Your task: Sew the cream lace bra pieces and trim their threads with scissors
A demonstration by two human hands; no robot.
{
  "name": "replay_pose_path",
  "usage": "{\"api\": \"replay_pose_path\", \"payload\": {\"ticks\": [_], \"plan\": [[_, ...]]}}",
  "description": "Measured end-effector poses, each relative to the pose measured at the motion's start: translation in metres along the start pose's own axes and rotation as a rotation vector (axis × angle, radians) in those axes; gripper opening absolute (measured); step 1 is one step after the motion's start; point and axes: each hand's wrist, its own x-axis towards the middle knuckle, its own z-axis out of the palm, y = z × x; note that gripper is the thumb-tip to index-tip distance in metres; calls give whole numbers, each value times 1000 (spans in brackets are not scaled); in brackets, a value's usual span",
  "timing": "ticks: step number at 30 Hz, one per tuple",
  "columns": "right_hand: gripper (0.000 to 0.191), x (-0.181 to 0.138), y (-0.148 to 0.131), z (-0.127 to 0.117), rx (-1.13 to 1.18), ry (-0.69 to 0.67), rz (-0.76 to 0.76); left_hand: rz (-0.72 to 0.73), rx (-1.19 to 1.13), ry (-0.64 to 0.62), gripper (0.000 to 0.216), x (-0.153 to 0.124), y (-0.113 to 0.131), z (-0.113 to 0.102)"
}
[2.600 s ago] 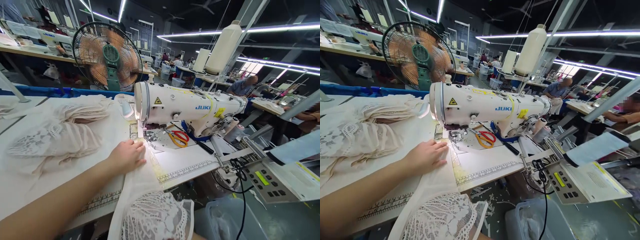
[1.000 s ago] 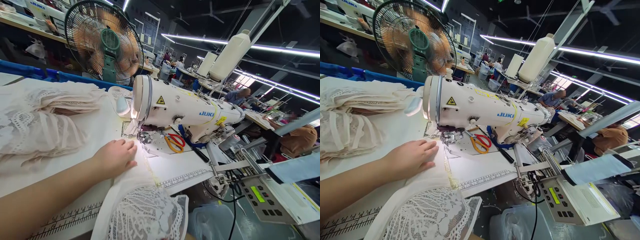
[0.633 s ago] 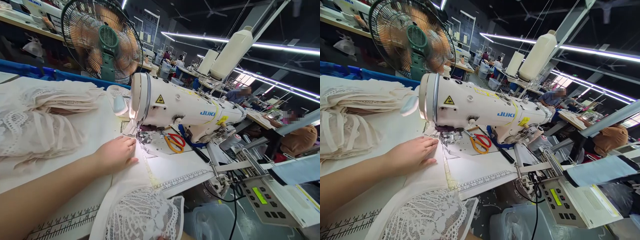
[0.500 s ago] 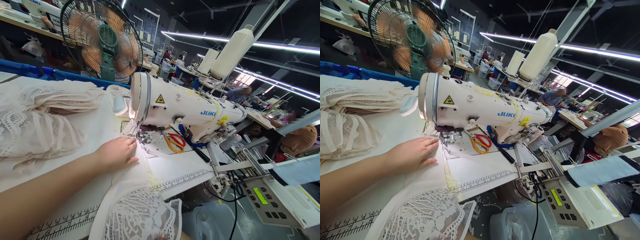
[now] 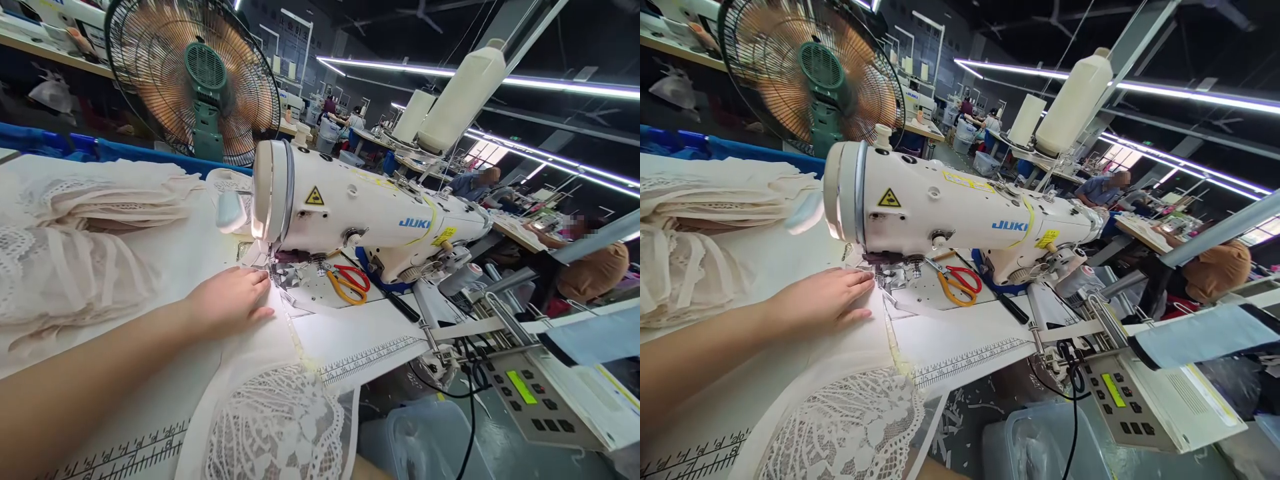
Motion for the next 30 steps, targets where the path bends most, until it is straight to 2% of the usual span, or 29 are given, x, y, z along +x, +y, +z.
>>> {"api": "replay_pose_path", "payload": {"ticks": [5, 9, 12, 14, 17, 19, 24, 30], "plan": [[34, 11, -1, -3, 53, 9, -1, 51, 24, 70, 48, -5, 0, 4], [35, 17, 1, -4, 121, 13, 1, 161, -97, 102, 44, -21, 9, 5], [36, 21, 2, 0, 189, 2, -12, 185, -180, 152, 42, -32, 16, 2], [46, 25, 1, 4, 243, -16, -31, 195, -238, 148, 48, -36, 19, -2], [77, 32, -3, 11, 334, -49, -80, 216, -315, 116, 58, -37, 19, -8], [84, 37, -8, 14, 431, -82, -123, 232, -331, 115, 61, -37, 18, -11], [85, 49, -10, 17, 682, -103, -219, 245, -319, 125, 62, -34, 14, -17], [73, 65, -3, 22, 726, -84, -332, 243, -314, 65, 64, -23, 4, -20]]}}
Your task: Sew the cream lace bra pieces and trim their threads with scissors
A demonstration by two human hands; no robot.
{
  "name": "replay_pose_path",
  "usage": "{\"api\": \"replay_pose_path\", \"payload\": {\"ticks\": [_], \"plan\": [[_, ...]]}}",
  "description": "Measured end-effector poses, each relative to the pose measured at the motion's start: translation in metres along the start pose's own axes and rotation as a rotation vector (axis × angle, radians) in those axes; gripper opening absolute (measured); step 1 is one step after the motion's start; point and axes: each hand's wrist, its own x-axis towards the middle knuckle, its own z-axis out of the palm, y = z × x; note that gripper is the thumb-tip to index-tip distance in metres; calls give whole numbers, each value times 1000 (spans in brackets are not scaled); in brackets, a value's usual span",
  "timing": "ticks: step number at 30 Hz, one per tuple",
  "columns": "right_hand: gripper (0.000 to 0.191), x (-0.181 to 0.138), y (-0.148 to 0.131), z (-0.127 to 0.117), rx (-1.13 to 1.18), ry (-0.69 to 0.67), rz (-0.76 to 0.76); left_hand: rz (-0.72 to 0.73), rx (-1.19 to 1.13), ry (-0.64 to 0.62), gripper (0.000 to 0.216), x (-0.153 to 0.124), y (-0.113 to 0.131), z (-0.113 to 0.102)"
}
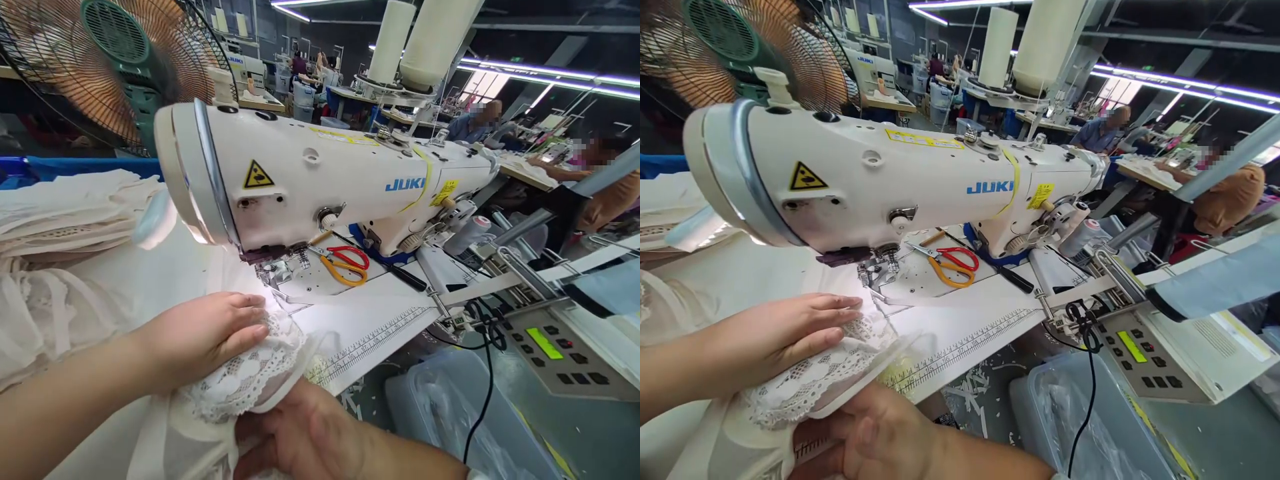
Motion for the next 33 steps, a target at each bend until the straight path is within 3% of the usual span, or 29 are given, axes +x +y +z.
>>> {"api": "replay_pose_path", "payload": {"ticks": [5, 8, 14, 21, 27, 33], "plan": [[76, 13, 2, 4, 49, 120, 36, -12, 53, -93, 82, 12, -16, 2], [76, 20, 1, 7, 32, 120, 27, -10, 112, -98, 85, 17, -19, 1], [85, 28, 1, 8, 9, 147, 19, -103, 186, -124, 71, 21, -3, -5], [81, 31, 4, 9, -27, 179, 64, -153, 288, -93, 59, 17, 1, 5], [67, 33, 8, 10, -52, 100, 49, -201, 505, -155, 57, 21, 9, 2], [66, 39, 9, 9, -118, 41, 19, -140, 531, -213, 56, 23, 0, -3]]}}
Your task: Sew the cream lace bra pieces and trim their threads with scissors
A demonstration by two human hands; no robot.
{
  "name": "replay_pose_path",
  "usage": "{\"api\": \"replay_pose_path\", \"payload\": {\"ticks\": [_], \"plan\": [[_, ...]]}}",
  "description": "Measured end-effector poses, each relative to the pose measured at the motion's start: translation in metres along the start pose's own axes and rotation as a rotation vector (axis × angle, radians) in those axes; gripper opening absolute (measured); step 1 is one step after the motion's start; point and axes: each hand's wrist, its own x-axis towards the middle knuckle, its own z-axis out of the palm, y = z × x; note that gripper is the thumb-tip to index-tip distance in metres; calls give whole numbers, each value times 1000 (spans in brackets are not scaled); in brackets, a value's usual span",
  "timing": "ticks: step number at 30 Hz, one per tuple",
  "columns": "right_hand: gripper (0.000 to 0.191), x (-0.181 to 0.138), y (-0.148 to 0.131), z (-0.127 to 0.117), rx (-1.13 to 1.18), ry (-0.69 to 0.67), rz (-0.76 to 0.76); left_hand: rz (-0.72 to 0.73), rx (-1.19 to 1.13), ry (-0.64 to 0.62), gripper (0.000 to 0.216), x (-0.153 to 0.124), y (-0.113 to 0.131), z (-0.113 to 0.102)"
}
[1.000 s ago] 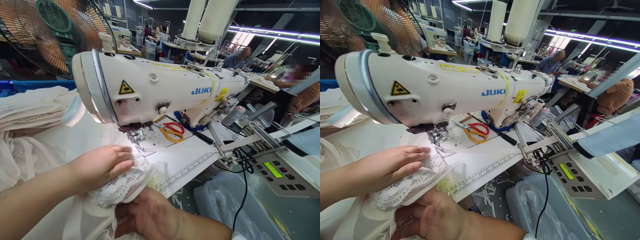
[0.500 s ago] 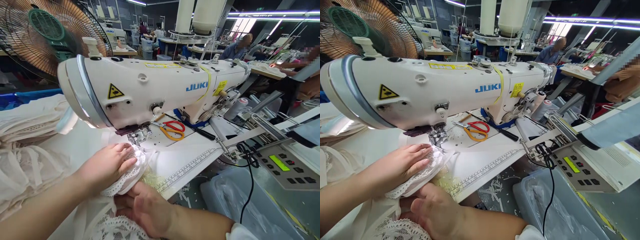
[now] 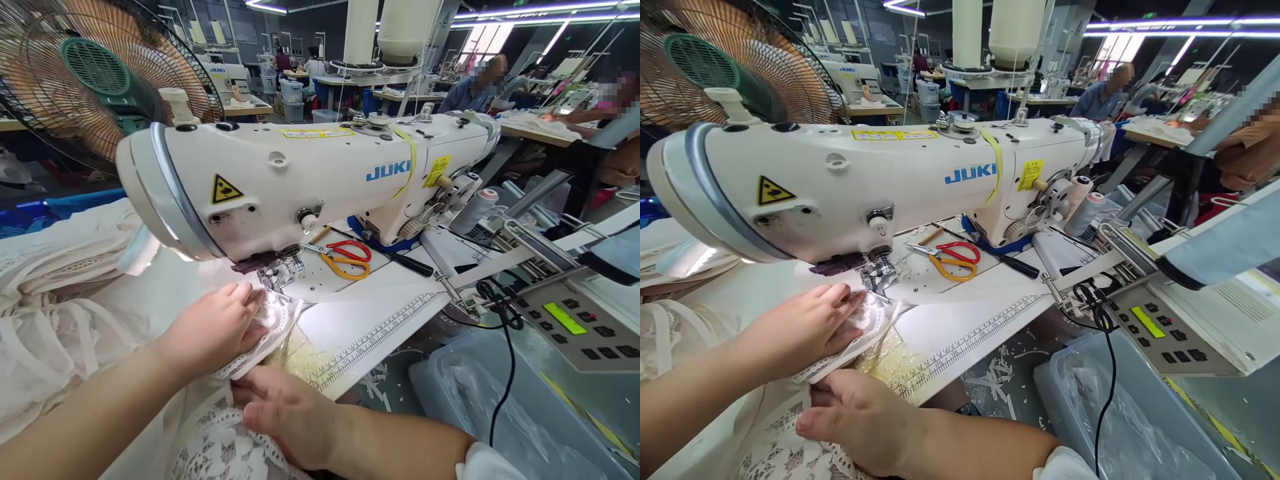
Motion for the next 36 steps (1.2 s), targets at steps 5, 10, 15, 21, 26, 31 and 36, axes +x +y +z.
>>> {"api": "replay_pose_path", "payload": {"ticks": [5, 10, 15, 21, 26, 31, 36], "plan": [[68, -13, -23, -2, -519, -64, 76, 170, -34, 22, 46, -5, 0, 2], [30, -26, -76, -12, -1551, -88, -69, 293, -229, 118, 30, -24, 26, 4], [33, 0, -107, -39, -2136, -65, -81, 292, -296, 442, 37, -38, 38, 31], [25, -1, -104, -56, -2230, -239, -1, 294, -222, 596, 40, -44, 22, 53], [23, -12, -95, -56, -2221, -212, -92, 281, -250, 651, 34, -41, 20, 51], [26, -5, -91, -50, -2273, -177, -76, 315, -227, 652, 34, -29, 17, 51], [27, 3, -92, -45, -2358, -177, 20, 340, -203, 662, 35, -21, 8, 53]]}}
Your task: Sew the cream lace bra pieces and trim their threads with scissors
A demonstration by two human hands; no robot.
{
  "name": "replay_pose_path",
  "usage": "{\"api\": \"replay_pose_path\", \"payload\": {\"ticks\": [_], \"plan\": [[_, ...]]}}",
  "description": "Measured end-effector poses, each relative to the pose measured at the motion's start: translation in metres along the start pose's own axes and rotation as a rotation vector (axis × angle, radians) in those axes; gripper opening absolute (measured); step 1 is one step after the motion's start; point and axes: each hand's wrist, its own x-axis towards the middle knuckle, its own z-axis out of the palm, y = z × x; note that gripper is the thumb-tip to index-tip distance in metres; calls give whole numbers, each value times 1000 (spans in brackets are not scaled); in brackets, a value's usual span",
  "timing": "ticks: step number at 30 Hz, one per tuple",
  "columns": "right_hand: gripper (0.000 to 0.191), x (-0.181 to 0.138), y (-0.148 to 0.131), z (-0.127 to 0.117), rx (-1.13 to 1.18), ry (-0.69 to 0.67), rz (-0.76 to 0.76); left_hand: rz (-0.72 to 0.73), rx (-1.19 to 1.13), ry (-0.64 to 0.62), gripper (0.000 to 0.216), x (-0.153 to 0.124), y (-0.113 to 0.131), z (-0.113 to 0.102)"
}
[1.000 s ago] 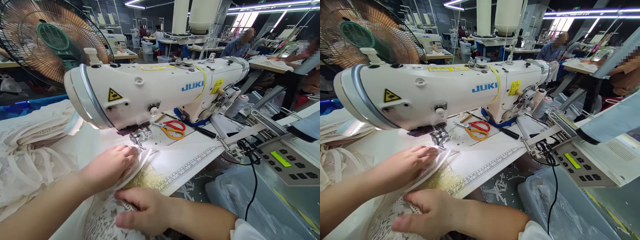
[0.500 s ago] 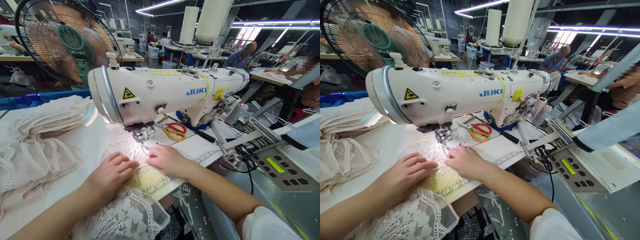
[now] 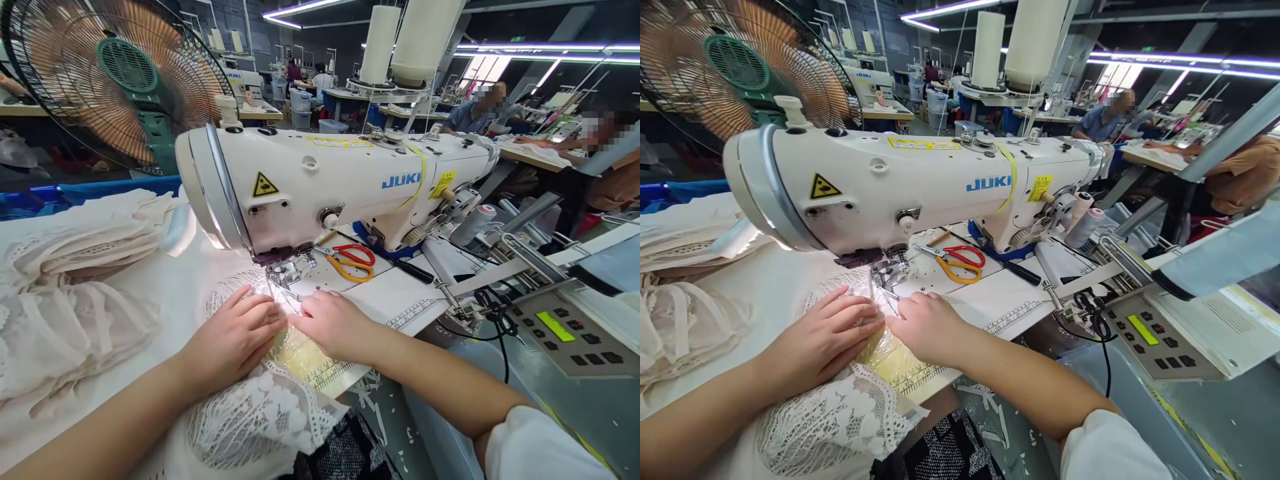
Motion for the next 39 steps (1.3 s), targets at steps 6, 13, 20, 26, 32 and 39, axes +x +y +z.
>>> {"api": "replay_pose_path", "payload": {"ticks": [6, 13, 20, 26, 32, 39], "plan": [[39, 14, -1, -11, 0, -149, 22, 38, 3, 25, 36, 1, -19, 6], [62, 31, -8, -17, -18, -284, 114, 82, 28, 35, 36, 0, -45, 15], [75, 40, -12, -20, -27, -356, 165, 45, 11, -26, 37, 1, -59, 12], [68, 38, -10, -14, 14, -310, 170, -30, 30, -58, 42, 3, -70, 12], [61, 35, -8, -13, 49, -244, 189, -91, 54, -125, 40, 11, -72, 4], [28, -2, 1, -25, 474, -105, 215, -42, 59, 77, 31, 13, -48, -16]]}}
